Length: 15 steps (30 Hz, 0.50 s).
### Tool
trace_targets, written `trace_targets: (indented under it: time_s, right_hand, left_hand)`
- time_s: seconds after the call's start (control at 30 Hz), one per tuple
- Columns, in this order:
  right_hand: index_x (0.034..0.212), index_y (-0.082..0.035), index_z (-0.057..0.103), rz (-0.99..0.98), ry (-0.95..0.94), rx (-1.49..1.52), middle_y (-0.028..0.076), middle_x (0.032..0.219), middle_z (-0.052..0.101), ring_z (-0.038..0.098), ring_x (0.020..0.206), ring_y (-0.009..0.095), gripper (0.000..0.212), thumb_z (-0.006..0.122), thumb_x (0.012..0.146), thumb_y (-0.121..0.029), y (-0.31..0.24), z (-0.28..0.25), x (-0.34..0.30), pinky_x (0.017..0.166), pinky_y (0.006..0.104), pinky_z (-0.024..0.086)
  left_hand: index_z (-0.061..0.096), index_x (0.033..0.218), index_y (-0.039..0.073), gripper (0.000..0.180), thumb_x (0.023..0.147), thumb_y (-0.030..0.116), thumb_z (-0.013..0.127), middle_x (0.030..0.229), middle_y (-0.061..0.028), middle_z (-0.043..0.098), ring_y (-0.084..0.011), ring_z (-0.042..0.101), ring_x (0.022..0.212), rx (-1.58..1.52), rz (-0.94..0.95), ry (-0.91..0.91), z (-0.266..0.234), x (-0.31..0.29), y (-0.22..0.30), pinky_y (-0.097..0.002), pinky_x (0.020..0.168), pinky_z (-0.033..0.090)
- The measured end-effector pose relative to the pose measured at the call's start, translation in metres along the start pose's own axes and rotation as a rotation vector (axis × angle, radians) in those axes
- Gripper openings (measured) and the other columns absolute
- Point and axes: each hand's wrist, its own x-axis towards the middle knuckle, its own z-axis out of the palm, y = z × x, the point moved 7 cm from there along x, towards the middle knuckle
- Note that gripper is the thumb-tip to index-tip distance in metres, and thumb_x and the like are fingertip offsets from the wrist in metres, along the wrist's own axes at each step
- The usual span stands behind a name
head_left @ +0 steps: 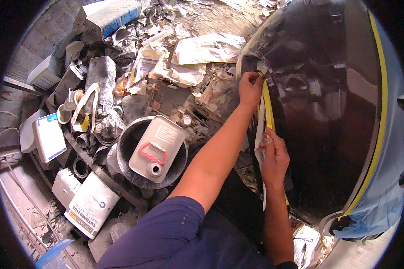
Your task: The person places a blue plastic sheet over the car hood and secures it with yellow masking tape. They then unfold a newspaper and tape it along the hood edge to protect the paint. The person continues applying tape along the hood perimeter, smoothing the newspaper and plastic in place.
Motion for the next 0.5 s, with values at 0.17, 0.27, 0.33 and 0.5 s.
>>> trace_targets:
  time_s: [0.17,0.27,0.33,0.5]
  right_hand:
    - [0.144,-0.001,0.07,-0.047,0.014,-0.099,0.018,0.121,0.073,0.078,0.095,0.025,0.036,0.053,0.114,-0.008,0.009,0.005,-0.003,0.089,0.0378,0.061]
    - [0.144,0.0,0.07,-0.075,0.024,-0.097,0.02,0.12,0.073,0.078,0.095,0.027,0.036,0.053,0.114,-0.009,0.007,0.004,-0.006,0.089,0.0398,0.061]
    - [0.144,0.0,0.07,-0.069,0.023,-0.088,0.021,0.119,0.073,0.078,0.094,0.028,0.036,0.054,0.113,-0.009,0.005,0.002,-0.006,0.09,0.0412,0.061]
    - [0.147,-0.001,0.068,-0.112,-0.009,-0.175,0.022,0.122,0.073,0.077,0.099,0.034,0.038,0.056,0.112,-0.012,0.01,0.001,-0.007,0.095,0.0447,0.06]
  left_hand:
    - [0.073,0.121,0.002,0.019,0.103,0.01,0.075,0.108,-0.0076,0.076,-0.0188,0.069,0.102,0.053,0.106,-0.037,0.002,-0.004,0.001,-0.0341,0.096,0.054]
    - [0.072,0.124,0.003,0.02,0.105,0.009,0.071,0.113,-0.0093,0.075,-0.0221,0.069,0.107,0.003,0.168,-0.022,0.001,-0.012,-0.003,-0.0361,0.1,0.053]
    - [0.071,0.126,0.003,0.021,0.106,0.006,0.068,0.12,-0.0128,0.072,-0.027,0.068,0.112,0.021,0.266,0.006,0.001,-0.019,-0.002,-0.0393,0.103,0.052]
    - [0.067,0.131,0.002,0.025,0.108,0.002,0.058,0.129,-0.02,0.066,-0.0405,0.06,0.124,0.206,0.469,0.103,0.011,-0.039,0.012,-0.0471,0.109,0.047]
